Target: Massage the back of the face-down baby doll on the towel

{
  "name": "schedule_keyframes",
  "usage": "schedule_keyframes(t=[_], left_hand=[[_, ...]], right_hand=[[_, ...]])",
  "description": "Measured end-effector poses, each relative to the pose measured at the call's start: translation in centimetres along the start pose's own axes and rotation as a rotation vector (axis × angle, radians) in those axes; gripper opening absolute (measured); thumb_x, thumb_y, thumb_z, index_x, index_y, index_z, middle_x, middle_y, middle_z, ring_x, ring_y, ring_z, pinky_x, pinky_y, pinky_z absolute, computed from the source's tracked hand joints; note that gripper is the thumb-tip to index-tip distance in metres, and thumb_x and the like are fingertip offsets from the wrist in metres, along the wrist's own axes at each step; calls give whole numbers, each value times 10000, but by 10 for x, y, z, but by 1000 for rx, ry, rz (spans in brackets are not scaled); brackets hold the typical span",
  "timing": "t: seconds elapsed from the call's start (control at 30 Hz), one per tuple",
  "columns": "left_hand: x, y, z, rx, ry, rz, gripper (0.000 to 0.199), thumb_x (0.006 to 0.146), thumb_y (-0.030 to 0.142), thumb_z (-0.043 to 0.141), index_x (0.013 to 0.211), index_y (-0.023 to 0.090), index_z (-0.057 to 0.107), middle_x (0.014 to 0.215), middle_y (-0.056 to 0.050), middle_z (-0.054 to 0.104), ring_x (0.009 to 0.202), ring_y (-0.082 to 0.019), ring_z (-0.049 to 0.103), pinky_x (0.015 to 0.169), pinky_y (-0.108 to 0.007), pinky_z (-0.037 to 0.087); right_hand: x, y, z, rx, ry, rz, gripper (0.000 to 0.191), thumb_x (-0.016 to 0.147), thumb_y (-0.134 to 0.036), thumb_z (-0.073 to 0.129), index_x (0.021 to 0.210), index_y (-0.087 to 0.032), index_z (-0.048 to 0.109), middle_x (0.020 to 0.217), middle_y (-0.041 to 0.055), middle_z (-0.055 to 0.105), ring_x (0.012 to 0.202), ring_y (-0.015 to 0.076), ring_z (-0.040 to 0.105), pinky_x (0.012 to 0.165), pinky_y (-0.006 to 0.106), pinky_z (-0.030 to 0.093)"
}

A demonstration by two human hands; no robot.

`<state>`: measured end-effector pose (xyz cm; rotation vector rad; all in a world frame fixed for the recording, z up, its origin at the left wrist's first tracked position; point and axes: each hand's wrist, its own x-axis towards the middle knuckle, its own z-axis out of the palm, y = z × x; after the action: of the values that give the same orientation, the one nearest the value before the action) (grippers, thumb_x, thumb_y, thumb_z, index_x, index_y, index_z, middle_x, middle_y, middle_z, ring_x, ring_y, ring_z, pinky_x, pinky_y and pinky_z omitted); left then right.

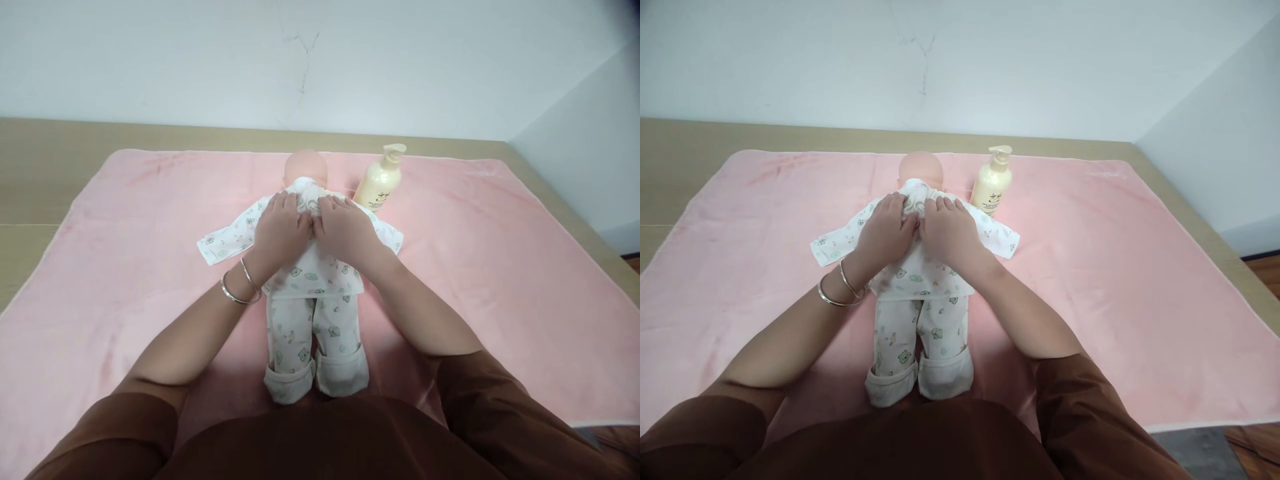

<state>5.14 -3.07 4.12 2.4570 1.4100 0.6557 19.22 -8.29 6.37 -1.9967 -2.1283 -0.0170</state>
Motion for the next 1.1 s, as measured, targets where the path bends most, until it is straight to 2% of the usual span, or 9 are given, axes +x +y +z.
schedule_keyframes(t=[0.07, 0.17, 0.33, 0.43, 0.63, 0.7, 0.8, 0.93, 1.1], left_hand=[[8, -10, -1, -8, -8, -12, 370, 1002, 333, 400, 1226, 98, 578, 1292, -214, 643, 1282, -338, 575, 1136, -518, 463], [10, -14, 3, 0, 17, -23, 419, 1014, 384, 386, 1256, 97, 572, 1357, -219, 622, 1337, -341, 545, 1174, -526, 426], [-14, 7, 8, 93, 15, -6, 473, 998, 294, 379, 1382, 42, 493, 1539, -280, 470, 1501, -384, 390, 1241, -590, 309], [-21, 16, 5, 112, 2, 45, 456, 964, 248, 409, 1365, 62, 520, 1513, -257, 507, 1482, -379, 418, 1237, -582, 320], [8, -8, -1, 23, -36, 56, 367, 979, 299, 401, 1193, 86, 609, 1342, -232, 615, 1355, -350, 524, 1203, -535, 388], [19, -19, 0, -4, -60, 48, 340, 984, 308, 390, 1110, 96, 625, 1220, -224, 657, 1257, -347, 583, 1148, -529, 444], [24, -26, 4, 6, -61, 64, 344, 986, 311, 365, 1074, 110, 629, 1142, -212, 675, 1172, -348, 617, 1083, -542, 489], [6, -15, 9, 59, 28, 83, 420, 1003, 302, 326, 1210, 65, 604, 1308, -245, 627, 1341, -358, 529, 1184, -568, 400], [-11, 2, 8, 25, -4, 70, 432, 1000, 300, 363, 1299, 75, 580, 1429, -222, 568, 1431, -355, 453, 1228, -556, 370]], right_hand=[[-4, -4, -2, 16, -10, 33, 298, 1016, -255, 346, 1105, -111, 591, 1155, 196, 705, 1143, 325, 640, 1098, 478, 431], [2, 1, 5, 77, 1, 82, 378, 1039, -332, 332, 1215, -101, 575, 1327, 215, 647, 1299, 341, 569, 1159, 517, 386], [20, 21, 22, 134, -9, 77, 480, 1044, -415, 346, 1321, -76, 544, 1501, 238, 515, 1450, 363, 430, 1202, 531, 336], [21, 22, 23, 103, 16, 57, 504, 1045, -411, 349, 1361, -61, 527, 1515, 249, 500, 1454, 377, 418, 1212, 585, 296], [1, -3, 7, -62, 37, -6, 457, 1051, -276, 290, 1060, -86, 706, 1065, 188, 722, 1117, 321, 654, 1271, 584, 183], [-1, -9, 6, -57, 52, -26, 458, 1051, -262, 291, 1017, -105, 720, 1041, 170, 725, 1107, 296, 658, 1281, 543, 197], [5, -8, 11, 29, 85, -23, 444, 1057, -284, 301, 1097, -106, 705, 1234, 175, 699, 1268, 297, 598, 1252, 508, 278], [24, 5, 18, 139, 54, 30, 410, 1035, -286, 346, 1244, -84, 634, 1471, 191, 577, 1424, 321, 481, 1216, 495, 331], [37, 13, 16, 186, 19, 43, 382, 1018, -275, 343, 1184, -109, 645, 1419, 184, 618, 1335, 311, 549, 1166, 482, 377]])
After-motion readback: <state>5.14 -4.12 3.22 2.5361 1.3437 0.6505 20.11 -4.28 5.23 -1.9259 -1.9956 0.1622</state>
